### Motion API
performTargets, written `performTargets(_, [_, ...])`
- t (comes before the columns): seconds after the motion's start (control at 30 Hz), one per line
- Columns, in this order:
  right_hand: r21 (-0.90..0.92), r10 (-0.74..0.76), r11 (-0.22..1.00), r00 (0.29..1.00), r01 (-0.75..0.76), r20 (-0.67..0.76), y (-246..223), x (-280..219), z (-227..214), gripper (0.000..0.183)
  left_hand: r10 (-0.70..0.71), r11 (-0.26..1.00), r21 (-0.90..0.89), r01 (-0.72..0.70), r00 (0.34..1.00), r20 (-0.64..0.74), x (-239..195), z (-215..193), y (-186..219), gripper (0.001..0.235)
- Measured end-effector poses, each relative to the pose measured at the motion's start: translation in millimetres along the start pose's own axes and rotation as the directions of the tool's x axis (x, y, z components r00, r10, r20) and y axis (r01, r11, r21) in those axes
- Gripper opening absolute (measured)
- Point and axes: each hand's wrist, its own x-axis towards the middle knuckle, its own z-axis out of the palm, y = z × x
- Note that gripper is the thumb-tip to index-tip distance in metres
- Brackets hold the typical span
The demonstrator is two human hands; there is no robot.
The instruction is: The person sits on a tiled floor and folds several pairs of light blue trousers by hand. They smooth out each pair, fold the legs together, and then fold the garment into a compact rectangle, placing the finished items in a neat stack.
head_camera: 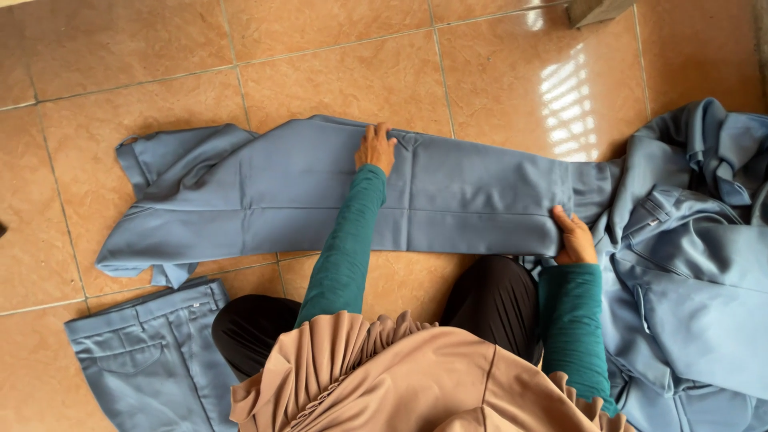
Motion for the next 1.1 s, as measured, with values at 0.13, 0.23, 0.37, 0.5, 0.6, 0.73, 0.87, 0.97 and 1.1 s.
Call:
performTargets(0.13, [0.166, -0.056, 0.985, 0.995, 0.041, 0.082, -60.0, -63.4, 37.2, 0.023, -0.015, 0.999, -0.035, 0.015, 1.000, -0.012, -90.2, -18.0, 7.1, 0.050])
performTargets(0.23, [0.309, -0.129, 0.946, 0.987, 0.095, 0.093, -100.0, -106.6, 61.5, 0.021, 0.028, 0.985, -0.174, -0.001, 0.988, 0.154, -175.9, -43.3, 2.0, 0.097])
performTargets(0.37, [0.508, -0.210, 0.840, 0.977, 0.193, -0.024, -158.6, -198.0, 100.0, 0.041, 0.050, 0.981, -0.195, 0.023, 0.931, 0.362, -252.4, -17.4, -11.0, 0.143])
performTargets(0.5, [0.651, -0.405, 0.691, 0.914, 0.314, -0.010, -195.2, -267.0, 116.6, 0.041, 0.108, 0.994, -0.028, -0.106, 0.987, 0.123, -279.6, 29.3, 14.5, 0.115])
performTargets(0.6, [0.442, -0.596, 0.714, 0.803, 0.542, -0.022, -205.1, -297.1, 122.3, 0.043, 0.159, 0.985, -0.050, -0.166, 0.980, -0.116, -287.7, 70.6, 46.8, 0.119])
performTargets(0.73, [0.631, -0.411, 0.733, 0.904, 0.253, 0.116, -206.6, -254.9, 119.9, 0.046, 0.302, 0.951, -0.018, -0.309, 0.939, -0.163, -275.9, 116.9, 66.4, 0.094])
performTargets(0.87, [-0.222, -0.501, 0.847, 0.865, 0.483, -0.032, -176.2, -189.2, 138.5, 0.064, 0.494, 0.840, -0.351, -0.413, 0.850, 0.184, -241.3, 155.2, 53.4, 0.074])
performTargets(0.97, [-0.504, -0.472, 0.678, 0.843, 0.535, 0.260, -116.3, -147.8, 190.5, 0.044, 0.342, 0.670, -0.722, -0.173, 0.935, 0.095, -203.2, 166.0, 2.2, 0.056])
performTargets(1.1, [-0.665, -0.210, 0.266, 0.715, 0.698, 0.667, -18.7, -164.5, 291.2, 0.063, -0.121, -0.083, -0.913, 0.399, 0.906, 0.407, -190.4, 79.3, -71.5, 0.064])
